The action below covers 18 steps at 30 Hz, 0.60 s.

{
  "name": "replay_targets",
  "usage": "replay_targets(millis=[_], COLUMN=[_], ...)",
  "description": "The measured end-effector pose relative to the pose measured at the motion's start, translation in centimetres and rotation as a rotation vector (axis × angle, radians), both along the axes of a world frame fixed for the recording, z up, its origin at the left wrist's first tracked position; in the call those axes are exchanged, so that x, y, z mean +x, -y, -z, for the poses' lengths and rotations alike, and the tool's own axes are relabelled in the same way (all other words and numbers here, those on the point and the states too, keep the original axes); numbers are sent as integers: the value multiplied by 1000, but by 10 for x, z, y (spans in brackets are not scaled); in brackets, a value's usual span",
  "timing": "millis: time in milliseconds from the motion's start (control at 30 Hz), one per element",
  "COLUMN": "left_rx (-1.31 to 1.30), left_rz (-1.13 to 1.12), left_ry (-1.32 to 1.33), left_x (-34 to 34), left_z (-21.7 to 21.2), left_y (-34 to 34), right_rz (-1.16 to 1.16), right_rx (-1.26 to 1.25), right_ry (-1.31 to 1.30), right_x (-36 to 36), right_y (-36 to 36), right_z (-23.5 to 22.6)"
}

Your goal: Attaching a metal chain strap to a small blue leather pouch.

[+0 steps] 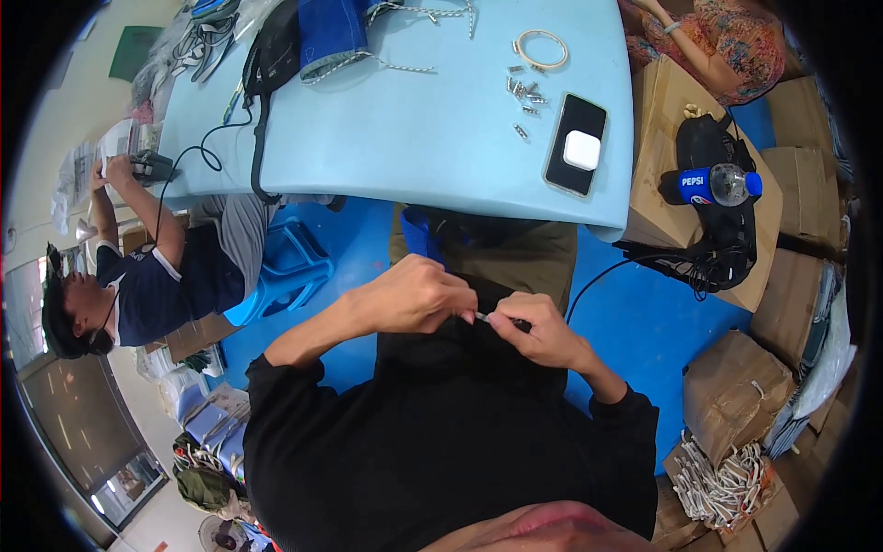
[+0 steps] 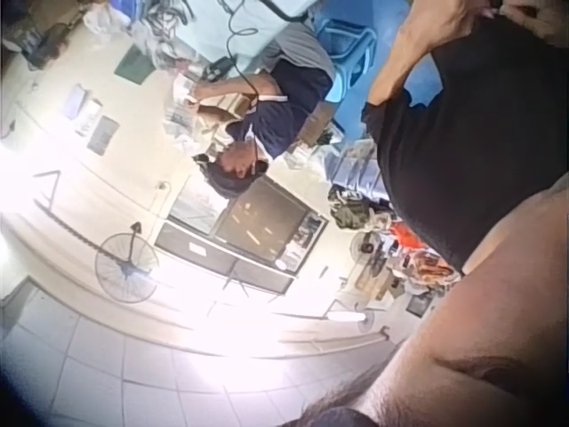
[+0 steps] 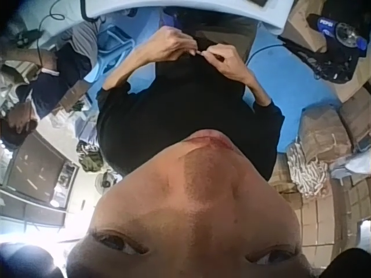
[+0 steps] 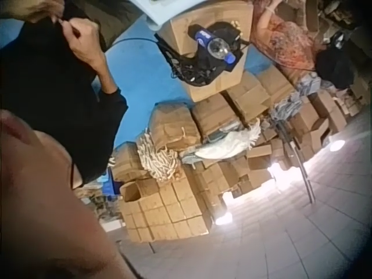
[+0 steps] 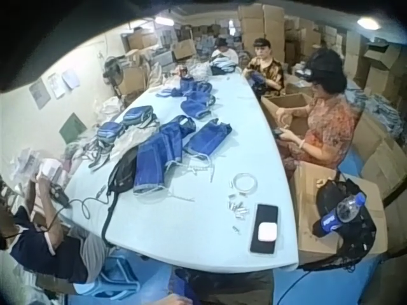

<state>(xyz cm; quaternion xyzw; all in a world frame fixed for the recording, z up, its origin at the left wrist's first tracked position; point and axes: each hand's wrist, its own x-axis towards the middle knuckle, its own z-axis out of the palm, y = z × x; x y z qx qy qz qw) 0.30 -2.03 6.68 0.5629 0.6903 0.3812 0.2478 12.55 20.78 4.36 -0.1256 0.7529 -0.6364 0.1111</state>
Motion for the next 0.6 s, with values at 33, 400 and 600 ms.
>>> replay_targets(millis=[33,400,600], left_rx=[2,-297,-46], left_rz=[-1,-34,-188], left_ry=[-5,276,268], left_x=[0,-40,-56], left_z=[-11,-62,-82], left_y=[3,22,1], right_rz=[-24,156,179], right_rx=[-29,-239,-362], right_ry=[-20,285,403], right_x=[0,-21,-22], right_y=[3,36,26], right_z=[-4,31,53])
